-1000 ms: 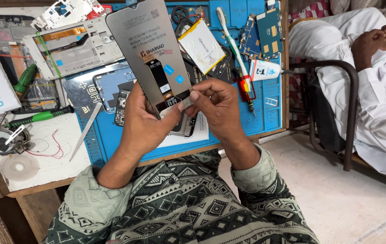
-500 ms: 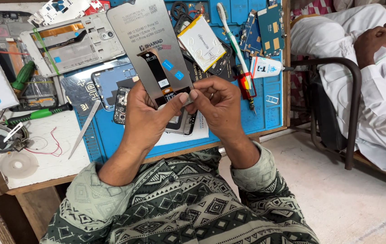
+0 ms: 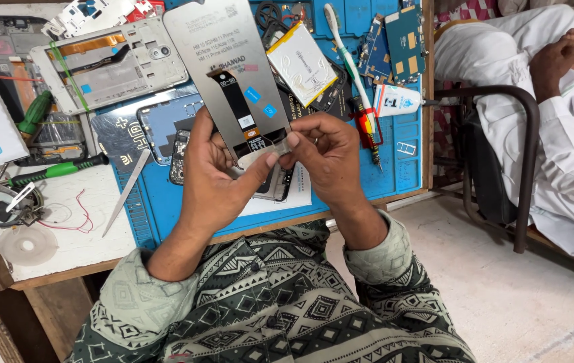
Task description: The person handles a disassembled smartphone, peels protective film from a screen assembly, and uses a toothbrush to clean the interior of the phone chassis. The person then wipes the screen with a cloth.
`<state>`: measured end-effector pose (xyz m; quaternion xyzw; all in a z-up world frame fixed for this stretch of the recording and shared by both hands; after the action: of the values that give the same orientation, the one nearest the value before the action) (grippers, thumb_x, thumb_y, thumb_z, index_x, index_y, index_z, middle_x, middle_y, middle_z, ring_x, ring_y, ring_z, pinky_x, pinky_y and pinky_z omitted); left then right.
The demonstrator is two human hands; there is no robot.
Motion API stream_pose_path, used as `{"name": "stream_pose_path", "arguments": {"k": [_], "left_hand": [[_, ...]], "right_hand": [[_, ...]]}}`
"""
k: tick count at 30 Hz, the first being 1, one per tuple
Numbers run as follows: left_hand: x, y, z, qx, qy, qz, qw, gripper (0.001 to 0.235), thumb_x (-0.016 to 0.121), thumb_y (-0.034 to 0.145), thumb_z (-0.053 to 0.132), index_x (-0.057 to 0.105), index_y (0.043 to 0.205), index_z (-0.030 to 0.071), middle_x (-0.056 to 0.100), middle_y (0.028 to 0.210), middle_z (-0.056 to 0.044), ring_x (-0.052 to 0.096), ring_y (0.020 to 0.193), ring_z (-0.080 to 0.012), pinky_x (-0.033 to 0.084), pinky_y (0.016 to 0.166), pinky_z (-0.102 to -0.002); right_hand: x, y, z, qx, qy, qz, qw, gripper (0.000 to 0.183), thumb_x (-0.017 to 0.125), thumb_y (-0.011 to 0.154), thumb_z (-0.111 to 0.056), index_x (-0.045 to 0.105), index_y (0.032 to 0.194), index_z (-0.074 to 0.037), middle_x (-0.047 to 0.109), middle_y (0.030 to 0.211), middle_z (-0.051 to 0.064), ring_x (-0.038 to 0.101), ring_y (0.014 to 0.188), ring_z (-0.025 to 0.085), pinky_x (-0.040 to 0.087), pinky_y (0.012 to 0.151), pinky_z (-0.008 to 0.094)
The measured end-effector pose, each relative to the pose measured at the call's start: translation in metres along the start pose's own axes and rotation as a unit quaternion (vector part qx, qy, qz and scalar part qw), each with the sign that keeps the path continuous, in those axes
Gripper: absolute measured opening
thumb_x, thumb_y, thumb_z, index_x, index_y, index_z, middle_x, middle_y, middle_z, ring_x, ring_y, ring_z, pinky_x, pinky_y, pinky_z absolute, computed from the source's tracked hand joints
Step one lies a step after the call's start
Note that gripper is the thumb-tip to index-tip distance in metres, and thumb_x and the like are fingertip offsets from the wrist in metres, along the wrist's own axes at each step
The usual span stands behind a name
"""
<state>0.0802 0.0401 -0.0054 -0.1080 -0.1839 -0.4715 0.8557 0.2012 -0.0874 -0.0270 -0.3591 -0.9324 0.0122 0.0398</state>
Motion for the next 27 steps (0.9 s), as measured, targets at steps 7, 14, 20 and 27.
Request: {"name": "stream_pose_path", "arguments": {"k": [7, 14, 20, 27], "left_hand": [[-0.005, 0.001, 0.0, 0.009, 0.027, 0.0, 1.0, 0.052, 0.072, 0.098, -0.006, 0.04, 0.138, 0.001, 0.073, 0.119, -0.015, 0.074, 0.115, -0.0181, 0.061, 0.1, -0.03], [-0.008, 0.001, -0.002, 0.005, 0.003, 0.006, 1.0, 0.051, 0.072, 0.099, -0.004, 0.041, 0.139, 0.002, 0.072, 0.12, -0.015, 0.072, 0.116, -0.0171, 0.06, 0.101, -0.03], [-0.008, 0.001, -0.007, -0.013, 0.038, 0.008, 0.999, 0.047, 0.073, 0.1, -0.002, 0.042, 0.135, 0.001, 0.074, 0.114, -0.014, 0.074, 0.105, -0.0154, 0.061, 0.084, -0.025], [-0.01, 0.005, -0.011, -0.029, -0.044, 0.018, 0.998, 0.049, 0.071, 0.099, -0.003, 0.041, 0.137, 0.001, 0.075, 0.115, -0.016, 0.075, 0.109, -0.0151, 0.063, 0.089, -0.025]], "right_hand": [[0.001, 0.0, 0.002, 0.009, 0.038, -0.001, 0.999, 0.018, 0.062, 0.108, -0.013, 0.069, 0.115, 0.003, 0.076, 0.093, 0.014, 0.076, 0.079, 0.017, 0.064, 0.07, 0.03], [0.005, 0.003, 0.0, -0.013, 0.009, -0.026, 1.0, 0.016, 0.067, 0.103, -0.003, 0.067, 0.117, 0.003, 0.075, 0.097, 0.015, 0.076, 0.082, 0.017, 0.064, 0.071, 0.029], [0.002, 0.004, 0.005, 0.01, 0.012, -0.009, 1.0, 0.009, 0.068, 0.104, -0.003, 0.067, 0.11, 0.002, 0.076, 0.092, 0.015, 0.075, 0.076, 0.017, 0.062, 0.066, 0.028], [0.0, 0.001, 0.01, 0.046, 0.135, -0.042, 0.989, 0.026, 0.057, 0.11, -0.015, 0.069, 0.12, 0.006, 0.076, 0.098, 0.018, 0.077, 0.082, 0.022, 0.064, 0.073, 0.033]]}}
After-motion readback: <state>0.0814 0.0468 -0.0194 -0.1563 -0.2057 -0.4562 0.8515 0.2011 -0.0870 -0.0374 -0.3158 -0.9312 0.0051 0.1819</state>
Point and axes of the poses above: each hand's wrist, its own y-axis towards the middle knuckle, its own x-axis out of the palm, z = x × y, the point moved 8 cm from there along y, towards the middle knuckle
